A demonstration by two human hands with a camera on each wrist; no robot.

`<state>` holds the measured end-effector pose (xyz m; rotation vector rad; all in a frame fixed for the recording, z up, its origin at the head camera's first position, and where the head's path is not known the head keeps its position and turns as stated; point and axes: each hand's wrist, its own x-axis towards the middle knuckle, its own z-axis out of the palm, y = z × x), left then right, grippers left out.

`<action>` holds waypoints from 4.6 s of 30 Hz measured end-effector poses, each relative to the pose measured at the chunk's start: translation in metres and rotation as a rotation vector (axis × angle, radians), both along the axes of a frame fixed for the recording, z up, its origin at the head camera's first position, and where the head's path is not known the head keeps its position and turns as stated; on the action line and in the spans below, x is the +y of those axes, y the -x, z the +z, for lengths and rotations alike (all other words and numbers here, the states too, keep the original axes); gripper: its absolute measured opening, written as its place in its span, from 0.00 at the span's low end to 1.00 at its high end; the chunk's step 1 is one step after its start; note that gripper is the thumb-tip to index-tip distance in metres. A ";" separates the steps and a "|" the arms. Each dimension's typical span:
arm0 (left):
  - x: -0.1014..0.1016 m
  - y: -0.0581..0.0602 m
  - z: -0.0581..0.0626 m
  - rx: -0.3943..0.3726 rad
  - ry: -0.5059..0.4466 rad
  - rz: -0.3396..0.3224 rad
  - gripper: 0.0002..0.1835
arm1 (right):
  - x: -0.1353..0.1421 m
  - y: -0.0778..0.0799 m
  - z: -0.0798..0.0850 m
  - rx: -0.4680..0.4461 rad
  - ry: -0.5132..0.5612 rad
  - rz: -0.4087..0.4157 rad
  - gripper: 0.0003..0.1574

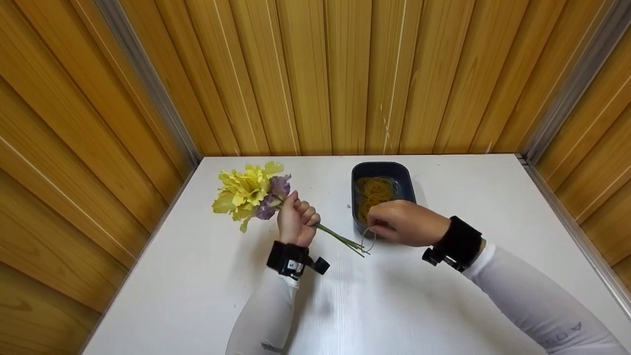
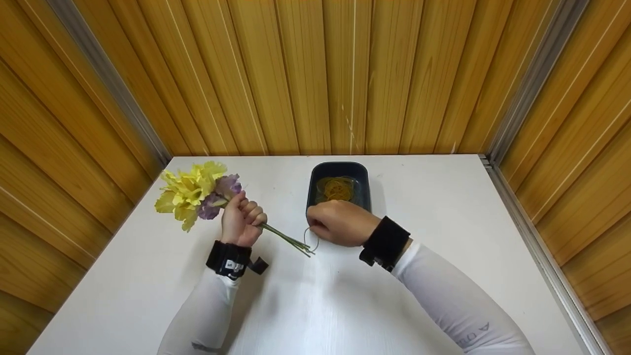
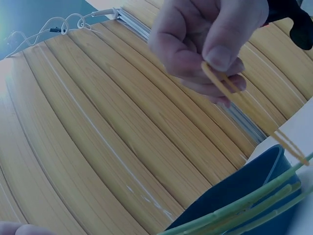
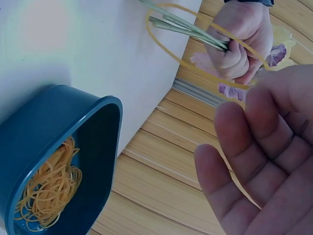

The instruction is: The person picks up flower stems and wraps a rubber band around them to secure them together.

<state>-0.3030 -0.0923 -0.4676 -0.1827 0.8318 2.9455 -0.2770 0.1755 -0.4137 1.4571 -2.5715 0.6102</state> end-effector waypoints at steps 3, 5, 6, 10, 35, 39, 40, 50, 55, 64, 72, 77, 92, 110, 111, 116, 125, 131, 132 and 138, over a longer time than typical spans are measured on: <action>0.001 -0.001 0.000 0.023 0.032 -0.007 0.30 | -0.003 0.002 0.000 0.019 0.022 0.007 0.05; 0.002 -0.001 0.001 0.034 0.046 -0.019 0.29 | -0.007 0.003 0.000 0.028 0.039 0.019 0.05; 0.002 -0.002 0.001 0.037 0.052 -0.026 0.29 | -0.009 0.004 -0.001 0.034 0.050 0.027 0.05; 0.004 -0.003 0.001 0.031 0.061 -0.054 0.29 | -0.018 0.010 -0.002 0.055 0.089 0.061 0.03; 0.020 -0.013 0.005 0.102 0.100 -0.248 0.30 | -0.048 0.032 -0.012 0.048 0.340 0.014 0.04; 0.021 -0.013 0.005 0.114 0.090 -0.284 0.29 | -0.048 0.038 -0.011 0.025 0.418 -0.036 0.04; 0.020 -0.013 0.005 0.119 0.087 -0.296 0.29 | -0.048 0.039 -0.010 0.015 0.434 -0.045 0.04; 0.023 -0.016 0.004 0.160 0.036 -0.426 0.28 | -0.043 0.046 0.002 -0.045 0.513 -0.118 0.05; 0.029 -0.018 0.001 0.134 0.033 -0.451 0.29 | -0.042 0.045 0.006 -0.043 0.544 -0.102 0.05; 0.037 -0.018 -0.003 0.064 -0.018 -0.428 0.29 | -0.042 0.039 0.006 -0.029 0.577 -0.045 0.05; 0.032 -0.020 0.008 0.123 -0.174 -0.488 0.28 | -0.033 0.048 -0.004 -0.044 0.553 -0.092 0.04; 0.027 -0.025 0.018 0.223 -0.357 -0.599 0.26 | -0.023 0.060 -0.020 -0.073 0.545 -0.210 0.04; 0.008 -0.023 0.038 0.403 -0.518 0.005 0.25 | -0.075 0.008 -0.101 -0.094 0.426 -0.159 0.04; -0.011 -0.013 0.027 0.521 0.416 -0.022 0.28 | -0.008 0.009 -0.018 0.307 0.597 -0.174 0.08; -0.012 -0.014 0.029 0.518 0.369 -0.094 0.27 | -0.004 0.014 -0.017 0.297 0.612 -0.212 0.06; -0.021 -0.019 0.035 0.524 -0.022 -0.469 0.28 | 0.007 0.034 -0.020 0.206 0.644 -0.348 0.04; -0.014 -0.029 0.042 0.524 -0.586 -0.577 0.26 | -0.030 0.039 -0.068 0.062 0.525 -0.349 0.02; -0.021 -0.034 0.048 0.485 -0.650 -0.159 0.24 | -0.071 0.006 -0.101 0.037 0.443 -0.186 0.04; -0.022 -0.034 0.049 0.483 -0.612 -0.073 0.24 | -0.076 -0.001 -0.102 0.047 0.432 -0.156 0.04; -0.025 -0.033 0.053 0.593 -0.201 0.390 0.25 | -0.077 -0.035 -0.084 0.139 0.438 -0.023 0.06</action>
